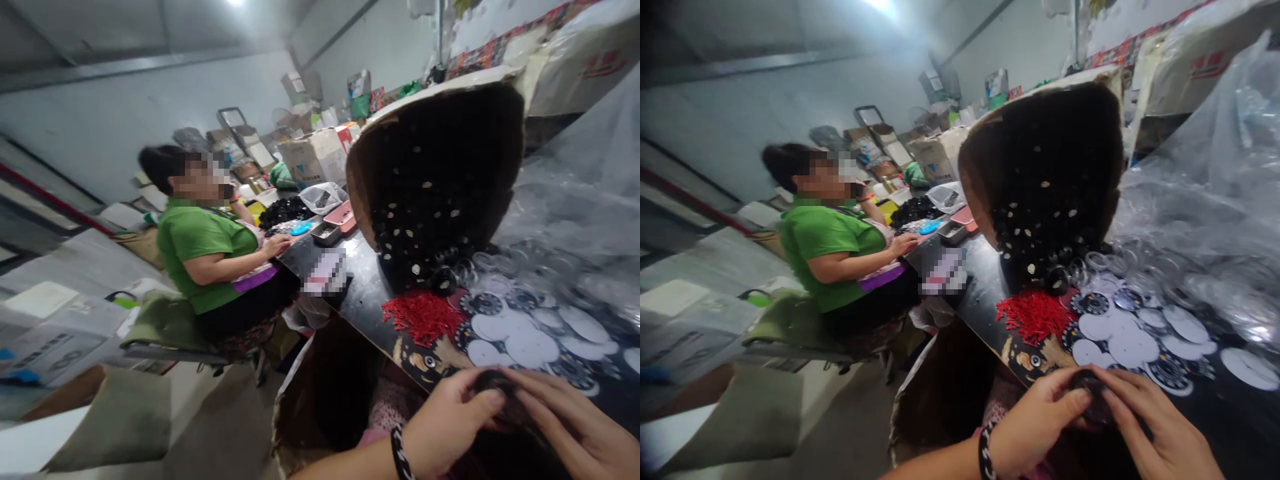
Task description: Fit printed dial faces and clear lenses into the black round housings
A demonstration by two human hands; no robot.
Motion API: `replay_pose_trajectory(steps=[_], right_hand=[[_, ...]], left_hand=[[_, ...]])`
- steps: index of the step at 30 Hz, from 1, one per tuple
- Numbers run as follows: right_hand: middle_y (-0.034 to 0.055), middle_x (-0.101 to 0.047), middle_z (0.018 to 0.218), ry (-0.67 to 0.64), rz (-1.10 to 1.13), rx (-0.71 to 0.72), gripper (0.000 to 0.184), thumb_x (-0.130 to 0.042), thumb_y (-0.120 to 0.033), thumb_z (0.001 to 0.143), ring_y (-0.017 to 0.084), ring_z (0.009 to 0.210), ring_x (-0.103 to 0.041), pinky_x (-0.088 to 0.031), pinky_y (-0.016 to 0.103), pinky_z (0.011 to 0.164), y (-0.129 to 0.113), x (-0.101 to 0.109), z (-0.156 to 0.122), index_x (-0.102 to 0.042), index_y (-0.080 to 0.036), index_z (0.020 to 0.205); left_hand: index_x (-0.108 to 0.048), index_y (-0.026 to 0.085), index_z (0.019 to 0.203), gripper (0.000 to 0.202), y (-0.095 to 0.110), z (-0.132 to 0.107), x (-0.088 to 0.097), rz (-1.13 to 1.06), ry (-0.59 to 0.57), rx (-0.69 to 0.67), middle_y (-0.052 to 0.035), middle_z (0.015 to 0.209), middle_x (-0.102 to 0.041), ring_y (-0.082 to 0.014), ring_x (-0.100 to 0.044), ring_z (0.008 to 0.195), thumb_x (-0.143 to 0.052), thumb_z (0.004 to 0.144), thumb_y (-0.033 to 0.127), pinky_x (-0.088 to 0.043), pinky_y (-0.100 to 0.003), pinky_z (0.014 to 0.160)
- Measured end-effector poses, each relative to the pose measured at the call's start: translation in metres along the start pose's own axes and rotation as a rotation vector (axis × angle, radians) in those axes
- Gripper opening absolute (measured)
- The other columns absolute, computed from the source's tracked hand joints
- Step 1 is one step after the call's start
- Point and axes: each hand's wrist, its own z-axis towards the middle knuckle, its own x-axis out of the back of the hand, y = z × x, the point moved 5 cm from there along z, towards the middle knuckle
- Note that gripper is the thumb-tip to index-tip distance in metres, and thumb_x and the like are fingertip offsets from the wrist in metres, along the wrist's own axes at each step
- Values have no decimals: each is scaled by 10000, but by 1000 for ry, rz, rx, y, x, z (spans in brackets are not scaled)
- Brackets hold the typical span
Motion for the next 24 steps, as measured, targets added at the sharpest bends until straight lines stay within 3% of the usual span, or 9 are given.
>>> replay_pose_trajectory(steps=[3,6,11,16,18,20,22,23,24], right_hand=[[47,-730,870,3,-38,-106,400,-391,-504,946,191,785,-691,-524,274,663,-28,3,13,-683,-239,882],[7,-585,604,31,-195,-238,419,-304,-448,978,165,554,-561,-384,271,525,-36,0,27,-505,-232,680],[-24,-470,546,86,-314,-165,390,-292,-316,991,144,532,-444,-309,272,595,-41,-1,35,-366,-230,618],[-19,-498,570,60,-241,-131,391,-282,-271,995,133,541,-430,-322,284,669,-51,-14,42,-397,-220,625],[-10,-538,594,-54,-207,-105,378,-306,-272,992,141,564,-460,-321,288,662,-55,-27,47,-443,-214,645],[-8,-602,657,-223,-131,-92,320,-372,-281,984,147,611,-513,-335,284,668,-58,-40,49,-513,-209,706],[-6,-649,740,-304,-49,-125,234,-434,-289,971,160,678,-557,-355,277,676,-56,-44,49,-570,-214,796],[-2,-659,774,-299,-22,-153,207,-447,-289,967,166,706,-568,-363,277,677,-54,-43,49,-585,-217,831],[2,-662,792,-283,-3,-176,197,-450,-285,966,171,721,-574,-370,279,681,-50,-41,49,-593,-218,850]], left_hand=[[-628,183,1251,467,-1,0,-2,-8,-10,-1,-103,1298,-646,-294,-574,1220,-673,825,367,-394,-468,1090],[-619,214,1262,425,-7,5,0,29,-42,6,-63,1358,-608,-244,-524,1281,-652,850,315,-354,-391,1131],[-619,212,1251,412,-8,12,-2,166,-32,1,-65,1309,-647,-263,-512,1298,-628,858,337,-458,-377,1053],[-651,216,1205,383,11,3,8,343,94,-40,-64,1279,-666,-281,-573,1233,-625,843,339,-475,-404,1035],[-671,226,1183,376,9,-10,32,413,150,-1,-61,1278,-667,-289,-587,1216,-631,834,361,-456,-423,1053],[-700,240,1140,370,-5,-31,72,466,223,89,-49,1264,-676,-299,-576,1227,-644,817,410,-436,-434,1071],[-727,276,1063,383,-27,-56,126,458,399,179,-7,1186,-720,-313,-615,1174,-652,772,513,-476,-448,1031],[-734,332,991,372,-35,-69,156,465,573,175,49,1090,-756,-311,-671,1081,-608,761,596,-530,-464,961],[-726,373,935,342,-43,-79,179,495,647,188,91,1031,-767,-318,-692,1035,-577,760,627,-549,-498,921]])
